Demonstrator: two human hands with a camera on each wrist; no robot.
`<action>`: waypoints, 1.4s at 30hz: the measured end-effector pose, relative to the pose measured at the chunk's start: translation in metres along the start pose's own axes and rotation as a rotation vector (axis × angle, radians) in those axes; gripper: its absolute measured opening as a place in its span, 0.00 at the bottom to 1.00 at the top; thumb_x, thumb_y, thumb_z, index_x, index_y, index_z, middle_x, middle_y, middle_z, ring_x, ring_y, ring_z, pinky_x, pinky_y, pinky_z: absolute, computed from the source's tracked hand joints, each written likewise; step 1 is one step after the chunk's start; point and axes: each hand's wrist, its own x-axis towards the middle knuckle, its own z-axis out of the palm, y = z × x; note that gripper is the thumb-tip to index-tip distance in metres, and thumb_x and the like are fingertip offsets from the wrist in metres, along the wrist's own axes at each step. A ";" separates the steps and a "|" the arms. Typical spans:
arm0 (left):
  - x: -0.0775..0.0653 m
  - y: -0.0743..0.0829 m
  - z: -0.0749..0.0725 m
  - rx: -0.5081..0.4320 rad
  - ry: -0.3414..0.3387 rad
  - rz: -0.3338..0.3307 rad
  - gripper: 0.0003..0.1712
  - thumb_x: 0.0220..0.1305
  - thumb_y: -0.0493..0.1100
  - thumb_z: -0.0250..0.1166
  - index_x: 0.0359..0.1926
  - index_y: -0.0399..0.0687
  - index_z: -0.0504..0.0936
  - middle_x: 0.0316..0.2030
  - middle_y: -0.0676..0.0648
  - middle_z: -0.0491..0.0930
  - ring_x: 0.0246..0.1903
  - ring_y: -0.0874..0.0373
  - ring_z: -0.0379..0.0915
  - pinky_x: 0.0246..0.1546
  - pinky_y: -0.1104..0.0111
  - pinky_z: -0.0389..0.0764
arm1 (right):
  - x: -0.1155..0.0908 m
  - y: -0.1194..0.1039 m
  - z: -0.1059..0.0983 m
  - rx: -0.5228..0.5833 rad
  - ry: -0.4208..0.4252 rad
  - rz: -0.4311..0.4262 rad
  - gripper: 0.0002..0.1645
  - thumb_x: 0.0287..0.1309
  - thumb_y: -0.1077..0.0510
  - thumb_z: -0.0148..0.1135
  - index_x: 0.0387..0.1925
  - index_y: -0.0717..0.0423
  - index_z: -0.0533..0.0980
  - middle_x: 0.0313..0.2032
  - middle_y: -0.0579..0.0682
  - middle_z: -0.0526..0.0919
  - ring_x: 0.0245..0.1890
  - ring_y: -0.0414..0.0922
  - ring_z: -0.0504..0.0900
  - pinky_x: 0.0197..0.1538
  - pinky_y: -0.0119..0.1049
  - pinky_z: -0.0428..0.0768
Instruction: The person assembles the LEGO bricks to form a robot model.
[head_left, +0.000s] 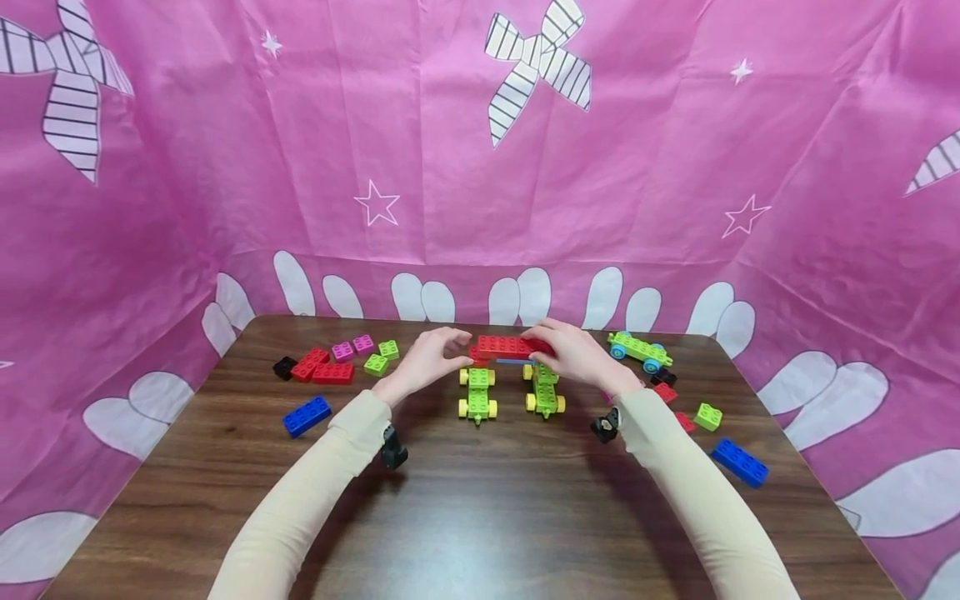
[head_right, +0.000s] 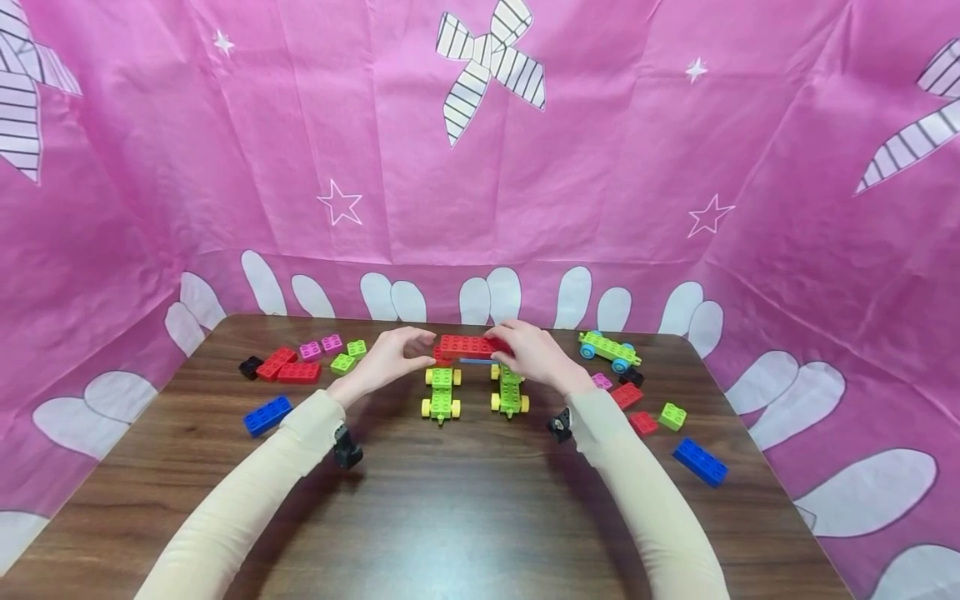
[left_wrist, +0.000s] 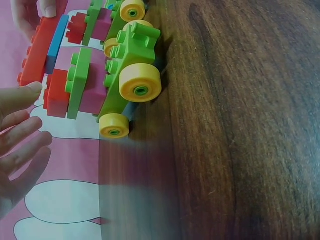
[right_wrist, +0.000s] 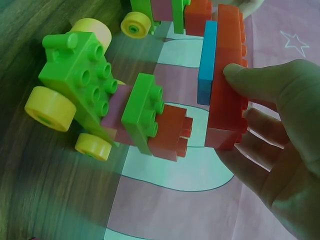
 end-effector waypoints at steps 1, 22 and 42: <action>0.000 0.001 0.000 0.002 0.002 0.004 0.24 0.56 0.45 0.68 0.54 0.43 0.77 0.48 0.44 0.81 0.45 0.52 0.80 0.49 0.60 0.80 | 0.001 -0.001 0.000 -0.001 -0.001 -0.001 0.19 0.58 0.52 0.62 0.51 0.51 0.77 0.46 0.48 0.80 0.43 0.44 0.80 0.47 0.42 0.80; 0.009 0.009 0.001 0.061 0.000 0.004 0.21 0.59 0.45 0.65 0.52 0.43 0.78 0.48 0.44 0.82 0.46 0.52 0.80 0.49 0.60 0.79 | 0.012 -0.004 0.000 0.019 -0.036 0.005 0.19 0.57 0.54 0.64 0.50 0.54 0.78 0.45 0.50 0.81 0.40 0.44 0.80 0.46 0.41 0.80; 0.014 0.013 0.013 0.178 -0.005 -0.030 0.23 0.56 0.45 0.68 0.54 0.46 0.78 0.47 0.47 0.83 0.45 0.53 0.81 0.47 0.61 0.80 | 0.011 0.006 0.000 0.094 -0.012 -0.072 0.19 0.55 0.60 0.65 0.49 0.59 0.78 0.46 0.54 0.83 0.47 0.48 0.81 0.50 0.43 0.80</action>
